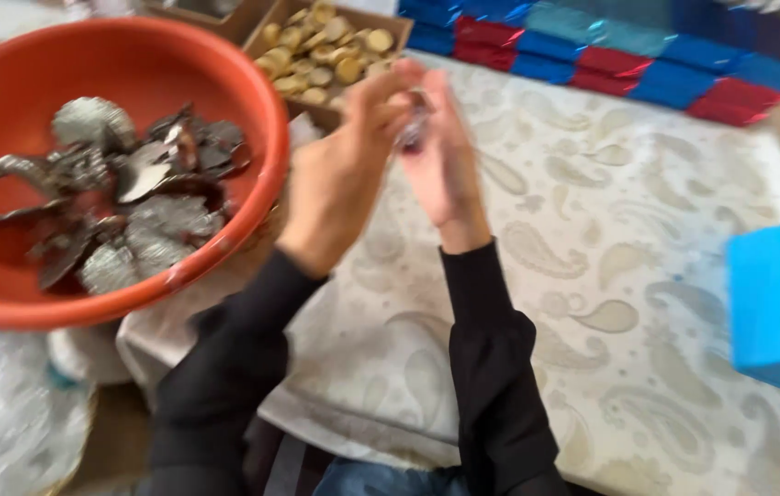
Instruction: Cleaning and polishing small wooden objects using a white cloth.
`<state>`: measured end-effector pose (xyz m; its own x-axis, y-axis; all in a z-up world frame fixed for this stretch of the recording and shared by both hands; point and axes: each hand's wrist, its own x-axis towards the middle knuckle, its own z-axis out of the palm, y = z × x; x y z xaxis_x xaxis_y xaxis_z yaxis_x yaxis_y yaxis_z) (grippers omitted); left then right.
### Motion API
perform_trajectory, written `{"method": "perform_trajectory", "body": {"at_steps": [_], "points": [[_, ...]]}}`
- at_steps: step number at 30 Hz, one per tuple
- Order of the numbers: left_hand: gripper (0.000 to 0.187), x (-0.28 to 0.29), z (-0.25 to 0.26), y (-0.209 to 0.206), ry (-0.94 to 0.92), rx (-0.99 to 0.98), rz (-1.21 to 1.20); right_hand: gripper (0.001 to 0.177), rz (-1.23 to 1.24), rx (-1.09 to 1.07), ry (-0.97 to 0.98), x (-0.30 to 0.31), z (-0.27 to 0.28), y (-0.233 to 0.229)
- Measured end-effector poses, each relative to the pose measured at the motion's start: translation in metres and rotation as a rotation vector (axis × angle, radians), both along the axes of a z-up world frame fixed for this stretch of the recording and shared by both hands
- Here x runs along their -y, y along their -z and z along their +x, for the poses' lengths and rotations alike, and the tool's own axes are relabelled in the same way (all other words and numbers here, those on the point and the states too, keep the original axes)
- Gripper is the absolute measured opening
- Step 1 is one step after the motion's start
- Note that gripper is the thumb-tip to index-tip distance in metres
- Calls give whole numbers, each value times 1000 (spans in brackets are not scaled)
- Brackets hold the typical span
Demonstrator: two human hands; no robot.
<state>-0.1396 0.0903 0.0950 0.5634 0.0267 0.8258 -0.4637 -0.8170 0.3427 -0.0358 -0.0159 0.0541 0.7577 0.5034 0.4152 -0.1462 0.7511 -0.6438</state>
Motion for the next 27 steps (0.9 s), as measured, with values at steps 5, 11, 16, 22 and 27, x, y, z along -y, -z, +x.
{"method": "perform_trajectory", "body": {"at_steps": [5, 11, 16, 22, 27], "points": [[31, 87, 112, 37, -12, 98, -66, 41, 161, -97, 147, 91, 41, -4], [39, 147, 150, 71, 102, 74, -343, 50, -22, -112, 606, 140, 87, 34], [48, 175, 150, 63, 210, -53, -533, 43, -22, -100, 855, 141, 91, 31], [61, 190, 155, 70, 409, -207, -368, 28, 209, -89, 886, 201, 147, 109], [60, 179, 152, 63, 466, -217, -303, 28, 490, -362, 540, 195, 154, 116]]}}
